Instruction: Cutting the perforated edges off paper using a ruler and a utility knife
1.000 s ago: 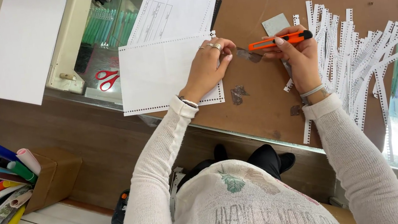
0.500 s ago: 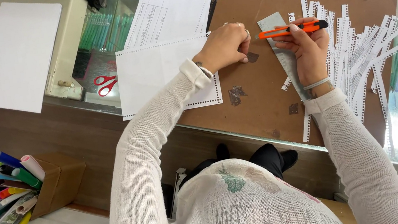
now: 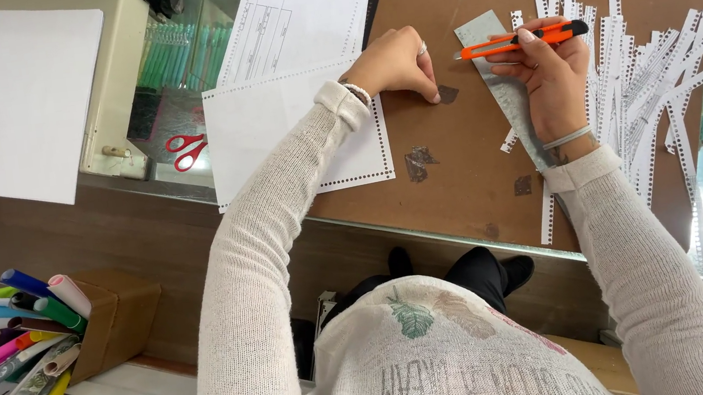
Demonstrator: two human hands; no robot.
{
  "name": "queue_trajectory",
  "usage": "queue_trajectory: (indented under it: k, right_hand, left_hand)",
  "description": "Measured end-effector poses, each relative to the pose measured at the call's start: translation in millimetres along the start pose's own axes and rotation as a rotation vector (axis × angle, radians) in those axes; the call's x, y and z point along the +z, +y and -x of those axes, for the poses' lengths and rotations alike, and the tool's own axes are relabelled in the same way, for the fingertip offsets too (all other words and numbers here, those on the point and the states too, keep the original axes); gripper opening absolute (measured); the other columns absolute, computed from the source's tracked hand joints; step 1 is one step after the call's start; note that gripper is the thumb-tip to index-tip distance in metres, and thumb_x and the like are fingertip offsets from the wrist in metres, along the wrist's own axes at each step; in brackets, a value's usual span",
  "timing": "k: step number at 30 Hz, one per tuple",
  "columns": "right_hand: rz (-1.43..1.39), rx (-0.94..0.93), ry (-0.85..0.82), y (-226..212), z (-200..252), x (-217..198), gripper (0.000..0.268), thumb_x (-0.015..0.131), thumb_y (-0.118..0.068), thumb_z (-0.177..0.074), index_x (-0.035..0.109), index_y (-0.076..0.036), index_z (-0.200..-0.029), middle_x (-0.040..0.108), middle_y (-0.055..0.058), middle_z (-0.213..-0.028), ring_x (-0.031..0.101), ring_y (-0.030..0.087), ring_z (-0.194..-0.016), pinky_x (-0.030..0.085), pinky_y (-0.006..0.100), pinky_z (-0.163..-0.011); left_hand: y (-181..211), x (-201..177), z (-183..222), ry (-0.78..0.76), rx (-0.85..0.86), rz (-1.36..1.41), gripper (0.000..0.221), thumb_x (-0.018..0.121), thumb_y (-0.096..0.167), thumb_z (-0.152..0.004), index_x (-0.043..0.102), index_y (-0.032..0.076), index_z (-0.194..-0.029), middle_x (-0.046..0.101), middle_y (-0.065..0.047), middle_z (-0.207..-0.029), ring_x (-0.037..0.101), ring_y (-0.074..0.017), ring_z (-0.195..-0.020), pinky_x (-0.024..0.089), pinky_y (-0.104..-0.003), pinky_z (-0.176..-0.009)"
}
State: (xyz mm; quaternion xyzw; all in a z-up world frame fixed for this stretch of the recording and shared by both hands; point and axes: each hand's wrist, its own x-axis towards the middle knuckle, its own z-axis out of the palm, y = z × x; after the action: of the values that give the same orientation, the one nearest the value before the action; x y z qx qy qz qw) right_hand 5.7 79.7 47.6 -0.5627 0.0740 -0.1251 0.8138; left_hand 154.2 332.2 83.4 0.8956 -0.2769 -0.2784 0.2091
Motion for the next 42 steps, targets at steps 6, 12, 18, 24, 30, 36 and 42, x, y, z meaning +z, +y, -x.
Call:
queue_trajectory:
  k: [6,12,18,24,30,36,42]
  right_hand:
    - [0.007,-0.003,-0.003,-1,1,-2,0.013,0.08,-0.021,-0.126,0.075,-0.013,-0.135,0.093,0.026,-0.137,0.099,0.036,-0.122,0.084,0.032,-0.095]
    - [-0.008,0.014,0.007,-2,3,-6,0.012,0.079,-0.02,-0.128,0.073,-0.012,-0.136,0.092,0.024,-0.137,0.099,0.037,-0.126,0.084,0.032,-0.094]
    - [0.006,0.02,0.003,-5,3,-1,0.014,0.079,-0.022,-0.127,0.074,-0.013,-0.136,0.093,0.028,-0.139,0.099,0.036,-0.119,0.083,0.032,-0.094]
    - [0.008,0.017,-0.005,-4,4,-4,0.012,0.078,-0.02,-0.128,0.074,-0.013,-0.137,0.093,0.026,-0.139,0.099,0.036,-0.123,0.084,0.032,-0.094]
    - [-0.002,0.017,-0.002,-4,4,-6,0.013,0.08,-0.021,-0.127,0.074,-0.014,-0.136,0.093,0.025,-0.139,0.099,0.036,-0.124,0.083,0.032,-0.095]
    - [0.003,0.019,-0.003,-5,5,-6,0.014,0.079,-0.022,-0.127,0.073,-0.014,-0.136,0.093,0.026,-0.14,0.099,0.035,-0.121,0.083,0.031,-0.095]
    - [-0.007,0.02,0.0,-5,5,-6,0.014,0.079,-0.021,-0.127,0.074,-0.013,-0.137,0.093,0.026,-0.139,0.099,0.036,-0.122,0.084,0.032,-0.094]
  left_hand:
    - [14,-8,13,0.012,-0.062,-0.002,0.012,0.106,0.036,-0.077,0.099,0.029,-0.084,0.082,0.01,-0.083,0.073,-0.0086,-0.089,0.054,-0.033,-0.07]
    - [10,-8,16,-0.003,-0.066,0.032,0.008,0.102,0.033,-0.078,0.098,0.028,-0.083,0.078,0.012,-0.079,0.069,-0.0064,-0.084,0.051,-0.031,-0.067]
    - [-2,-2,5,-0.021,-0.02,0.038,0.016,0.111,0.042,-0.081,0.1,0.032,-0.087,0.081,0.013,-0.08,0.071,-0.0059,-0.088,0.051,-0.031,-0.073]
    - [2,-2,6,-0.01,-0.031,0.015,0.017,0.114,0.042,-0.078,0.101,0.032,-0.085,0.075,0.012,-0.077,0.069,-0.0075,-0.092,0.05,-0.033,-0.074]
    - [4,-4,5,-0.015,-0.054,-0.002,0.017,0.11,0.041,-0.076,0.098,0.031,-0.082,0.071,0.01,-0.078,0.068,-0.0089,-0.093,0.05,-0.033,-0.073]
    - [6,-3,6,-0.011,-0.084,-0.017,0.015,0.107,0.041,-0.076,0.095,0.032,-0.08,0.071,0.012,-0.075,0.068,-0.0078,-0.089,0.051,-0.033,-0.071]
    - [5,-11,12,-0.041,-0.064,0.031,0.012,0.106,0.036,-0.078,0.097,0.03,-0.083,0.078,0.011,-0.078,0.071,-0.006,-0.087,0.053,-0.03,-0.073]
